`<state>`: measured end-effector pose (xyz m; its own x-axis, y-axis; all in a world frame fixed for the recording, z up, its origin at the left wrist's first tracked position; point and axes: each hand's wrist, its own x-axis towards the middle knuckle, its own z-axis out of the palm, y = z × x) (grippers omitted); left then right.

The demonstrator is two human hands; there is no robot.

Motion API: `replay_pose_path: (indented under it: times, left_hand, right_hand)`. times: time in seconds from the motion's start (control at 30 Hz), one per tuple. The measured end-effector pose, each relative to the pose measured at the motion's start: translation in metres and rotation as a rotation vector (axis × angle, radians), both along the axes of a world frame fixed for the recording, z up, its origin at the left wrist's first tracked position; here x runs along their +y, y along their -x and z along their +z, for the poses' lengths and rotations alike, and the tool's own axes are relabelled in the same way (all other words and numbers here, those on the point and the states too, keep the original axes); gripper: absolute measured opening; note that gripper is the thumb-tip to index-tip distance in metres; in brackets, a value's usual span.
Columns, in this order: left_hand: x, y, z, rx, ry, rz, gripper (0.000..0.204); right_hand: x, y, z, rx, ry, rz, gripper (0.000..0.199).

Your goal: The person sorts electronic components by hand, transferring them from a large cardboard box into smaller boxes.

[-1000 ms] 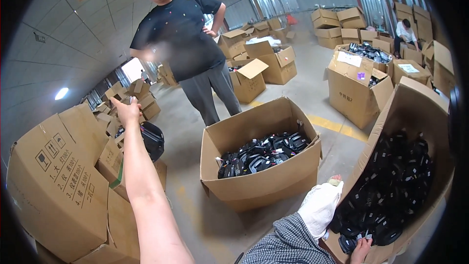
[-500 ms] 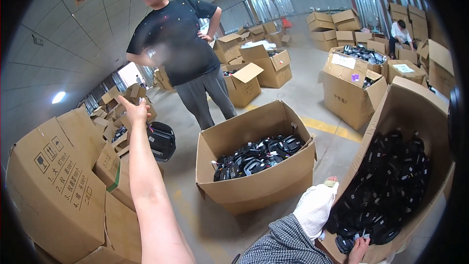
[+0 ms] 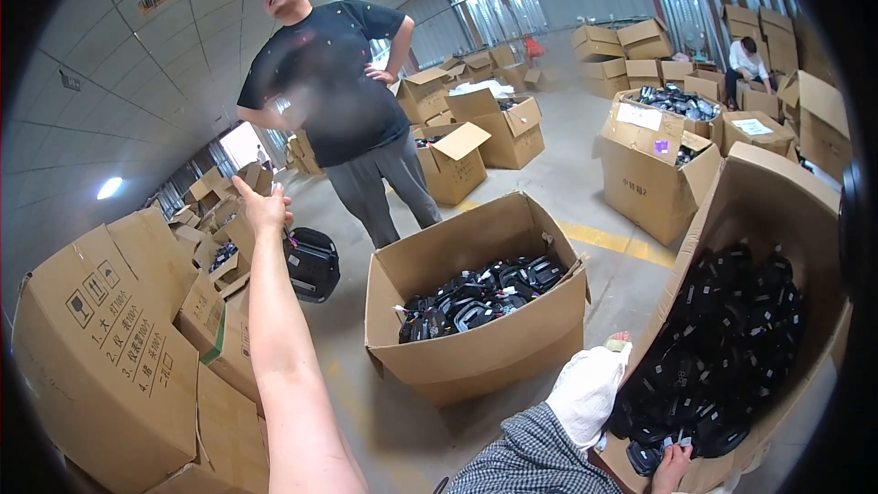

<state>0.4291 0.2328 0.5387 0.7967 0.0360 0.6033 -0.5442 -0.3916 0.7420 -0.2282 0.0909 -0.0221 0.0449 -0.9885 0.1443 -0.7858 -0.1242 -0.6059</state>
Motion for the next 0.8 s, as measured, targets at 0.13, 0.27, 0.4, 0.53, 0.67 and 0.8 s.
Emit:
replay_pose_path:
  times: [0.13,0.27,0.4,0.53,0.67,0.8]
  left_hand:
    - [-0.013,-0.009,-0.010,-0.079,0.002,-0.062,0.088]
    - [-0.037,-0.035,-0.040,-0.028,-0.051,-0.193,0.085]
    - [-0.078,-0.055,-0.102,0.070,-0.341,-0.351,0.042]
    - [-0.123,-0.033,-0.195,0.126,-0.451,-0.509,0.019]
    - [-0.149,0.032,-0.283,0.111,-0.675,-0.768,0.019]
    - [-0.146,0.080,-0.348,0.278,-0.716,-1.021,0.025]
  right_hand:
    - [-0.001,0.000,-0.003,0.024,-0.043,-0.021,0.027]
    - [-0.004,-0.003,-0.011,0.053,0.023,-0.052,0.027]
    - [-0.009,-0.004,-0.020,-0.271,0.112,-0.028,0.015]
    - [-0.003,-0.005,-0.011,-0.252,0.146,-0.035,0.015]
    - [0.005,0.003,-0.019,-0.285,0.149,-0.064,0.014]
    - [0.004,0.004,-0.021,-0.210,0.114,-0.098,0.014]
